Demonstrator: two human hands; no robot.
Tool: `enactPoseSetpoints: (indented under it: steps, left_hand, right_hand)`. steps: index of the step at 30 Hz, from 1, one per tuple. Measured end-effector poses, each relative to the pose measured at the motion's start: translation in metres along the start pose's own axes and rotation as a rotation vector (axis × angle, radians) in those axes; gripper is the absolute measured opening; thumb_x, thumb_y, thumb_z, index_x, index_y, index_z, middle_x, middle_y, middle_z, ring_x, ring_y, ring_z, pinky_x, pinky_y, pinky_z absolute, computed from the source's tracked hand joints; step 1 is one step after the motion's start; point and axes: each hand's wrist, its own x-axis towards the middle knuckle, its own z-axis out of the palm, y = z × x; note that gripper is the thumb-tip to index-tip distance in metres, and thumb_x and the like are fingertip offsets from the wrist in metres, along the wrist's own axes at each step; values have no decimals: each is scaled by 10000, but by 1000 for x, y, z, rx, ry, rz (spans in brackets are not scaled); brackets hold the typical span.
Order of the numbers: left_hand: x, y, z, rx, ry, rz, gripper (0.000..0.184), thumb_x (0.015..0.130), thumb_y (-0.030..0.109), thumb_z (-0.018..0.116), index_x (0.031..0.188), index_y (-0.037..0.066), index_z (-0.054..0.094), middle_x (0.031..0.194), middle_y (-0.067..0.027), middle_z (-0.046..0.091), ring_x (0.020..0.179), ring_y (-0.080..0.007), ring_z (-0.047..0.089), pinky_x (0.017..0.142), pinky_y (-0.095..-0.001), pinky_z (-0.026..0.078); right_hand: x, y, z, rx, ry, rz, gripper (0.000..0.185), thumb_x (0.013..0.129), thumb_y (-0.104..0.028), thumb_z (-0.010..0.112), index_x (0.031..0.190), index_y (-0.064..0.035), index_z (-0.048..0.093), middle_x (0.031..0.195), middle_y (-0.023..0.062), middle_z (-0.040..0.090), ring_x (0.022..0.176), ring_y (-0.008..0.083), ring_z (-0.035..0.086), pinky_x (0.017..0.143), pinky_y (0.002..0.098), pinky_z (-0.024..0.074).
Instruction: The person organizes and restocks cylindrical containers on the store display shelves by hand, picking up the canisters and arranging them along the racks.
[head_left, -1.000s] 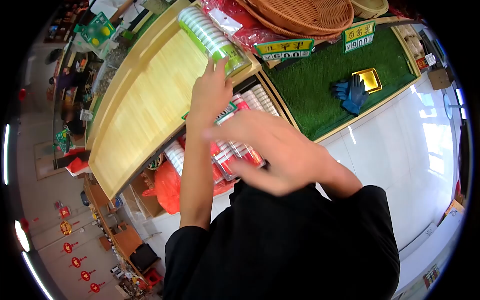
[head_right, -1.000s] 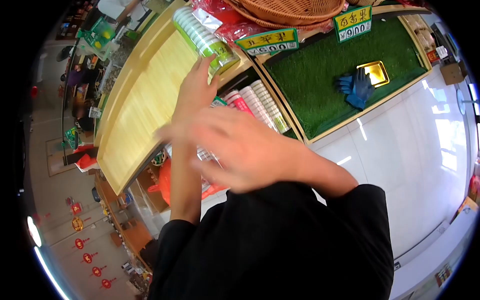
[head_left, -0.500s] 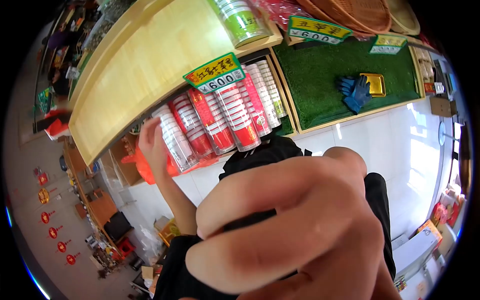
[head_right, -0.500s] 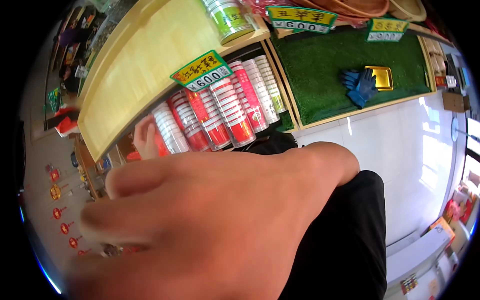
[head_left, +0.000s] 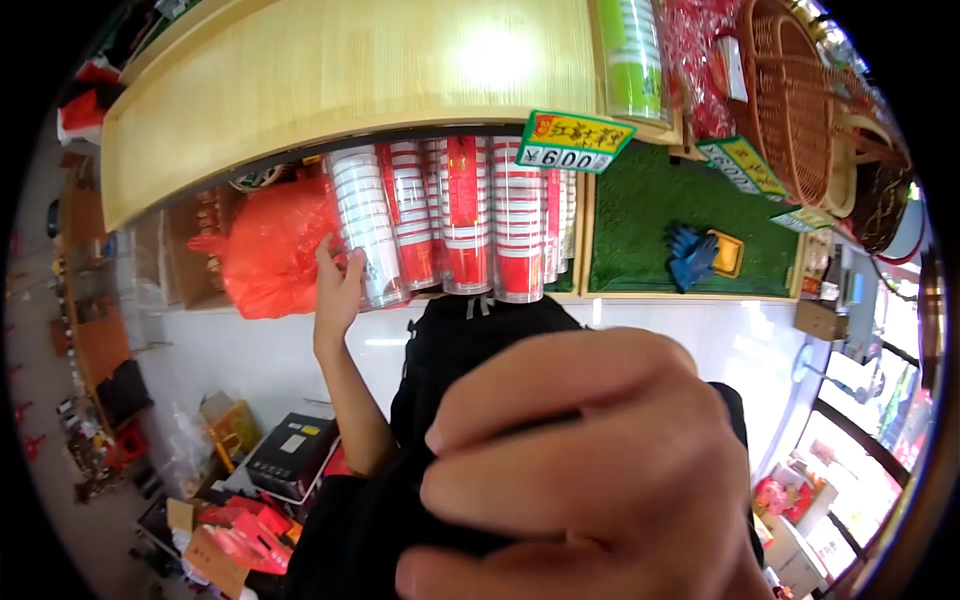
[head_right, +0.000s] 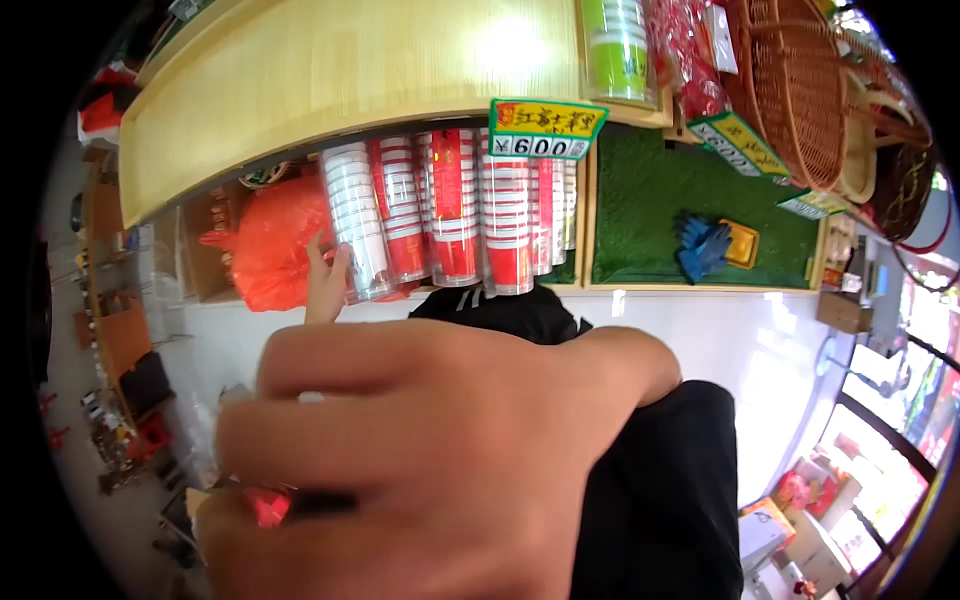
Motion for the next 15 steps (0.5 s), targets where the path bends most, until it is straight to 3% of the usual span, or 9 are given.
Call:
enactPoseSetpoints:
  steps: [3, 6, 7, 9, 12, 15]
  left_hand:
    - [13, -4, -3, 6, -15, 17, 616, 892, 257, 611, 1363, -38, 345, 1251, -214, 511, 1064, -287, 556, 899, -361, 457]
    - [31, -19, -19, 70, -118, 152, 654, 815, 276, 702, 1314, -50, 432, 1205, -216, 548, 1059, -302, 572, 901, -375, 457]
    - [32, -11, -26, 145, -155, 165, 666, 802, 266, 716, 1313, -53, 434, 1195, -211, 552, 1029, -294, 581, 882, -368, 466]
    - [34, -5, -30, 60, -210, 114, 679, 787, 215, 733, 1308, -82, 416, 1164, -212, 551, 914, -234, 586, 780, -322, 493]
    - [43, 0, -36, -58, -343, 64, 670, 828, 187, 692, 1345, -80, 361, 1163, -224, 555, 901, -240, 608, 759, -338, 509]
    - [50, 1, -38, -189, -407, -28, 657, 868, 163, 638, 1384, -62, 298, 1155, -230, 564, 893, -263, 637, 744, -356, 527]
  right_hand:
    - [17, 30, 23, -73, -72, 139, 431, 785, -46, 622, 1206, -71, 532, 1001, 134, 561, 871, 333, 589, 731, 386, 500]
    - [11, 75, 45, -231, -245, 539, 432, 787, -45, 621, 1209, -74, 532, 1003, 129, 557, 868, 330, 589, 726, 383, 501]
    - [2, 89, 51, -318, -362, 755, 531, 809, -61, 614, 1313, -96, 452, 1140, 166, 521, 946, 354, 576, 759, 400, 504]
    - [-46, 130, 72, -522, -455, 895, 691, 799, -88, 646, 1408, -135, 323, 1311, 237, 393, 1012, 414, 550, 814, 434, 503]
    - [-74, 150, 92, -509, -533, 1124, 844, 777, -112, 664, 1465, -111, 176, 1343, 303, 325, 1100, 470, 512, 889, 459, 485]
    - [-75, 159, 98, -370, -483, 1112, 898, 768, -111, 660, 1477, -79, 109, 1353, 319, 302, 1099, 487, 504, 900, 466, 484]
